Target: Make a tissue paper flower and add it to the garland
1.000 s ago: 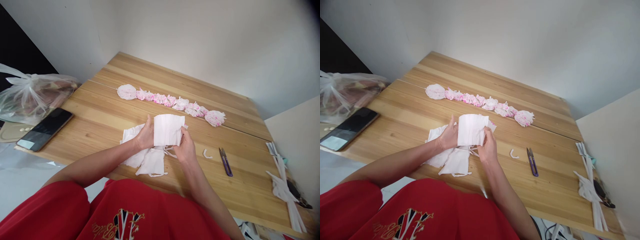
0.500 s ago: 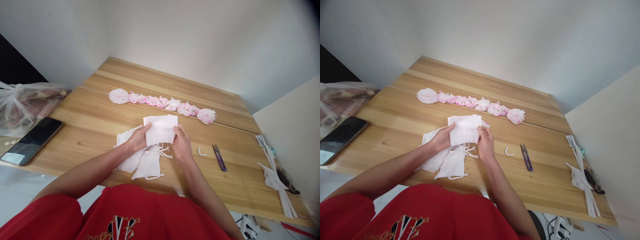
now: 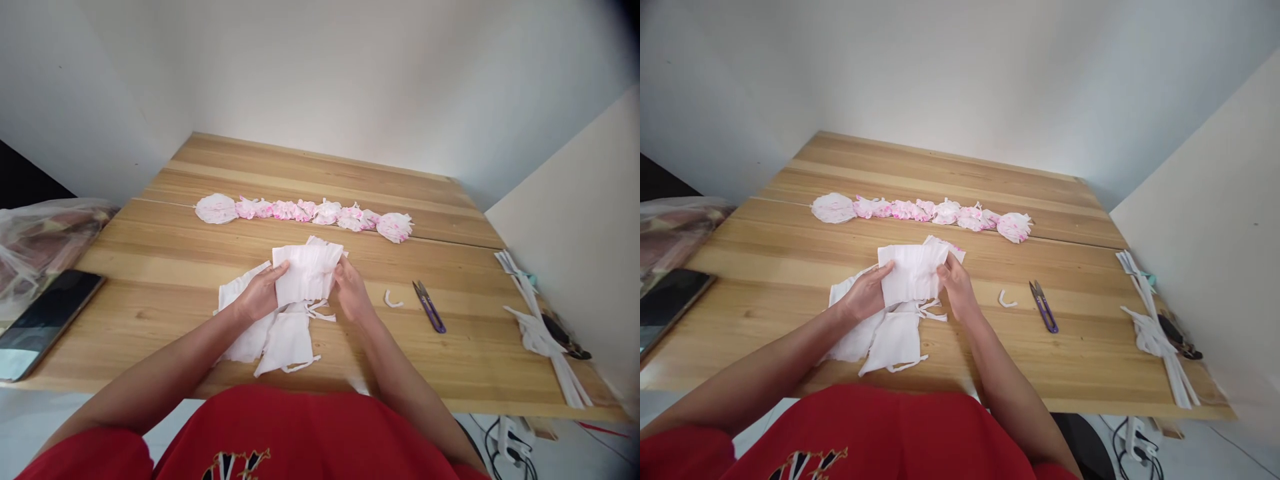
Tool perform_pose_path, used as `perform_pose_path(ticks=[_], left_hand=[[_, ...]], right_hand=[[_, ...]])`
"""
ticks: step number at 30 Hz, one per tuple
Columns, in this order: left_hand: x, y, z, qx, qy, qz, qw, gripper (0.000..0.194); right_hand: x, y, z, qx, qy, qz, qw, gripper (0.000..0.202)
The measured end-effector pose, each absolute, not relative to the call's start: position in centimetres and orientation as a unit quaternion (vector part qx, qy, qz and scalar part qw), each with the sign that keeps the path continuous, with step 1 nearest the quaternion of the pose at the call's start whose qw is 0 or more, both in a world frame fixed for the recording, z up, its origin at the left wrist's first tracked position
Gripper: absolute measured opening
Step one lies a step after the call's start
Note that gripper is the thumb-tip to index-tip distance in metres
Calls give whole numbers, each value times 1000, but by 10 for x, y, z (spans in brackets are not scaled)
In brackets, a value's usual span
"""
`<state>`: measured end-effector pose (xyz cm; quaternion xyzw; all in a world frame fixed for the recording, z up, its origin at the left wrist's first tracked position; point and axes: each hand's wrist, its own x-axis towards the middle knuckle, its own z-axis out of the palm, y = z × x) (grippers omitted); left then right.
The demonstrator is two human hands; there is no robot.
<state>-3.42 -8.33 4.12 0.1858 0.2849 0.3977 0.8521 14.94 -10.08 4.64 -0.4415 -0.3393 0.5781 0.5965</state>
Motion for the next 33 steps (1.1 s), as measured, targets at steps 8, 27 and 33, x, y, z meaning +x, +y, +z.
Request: perform_pose_path(ticks=[8, 27, 33], left_hand=[[-29, -87, 42, 329, 402, 462, 719, 24], [-32, -82, 55, 281, 457, 505, 676, 39], [-33, -76, 46, 263, 442, 535, 670, 36]], right_hand=[[150, -109, 37, -543, -440, 417, 581, 24], [145, -108, 48, -406, -294, 654, 567, 53], [146, -109, 47, -412, -274, 663, 561, 24]])
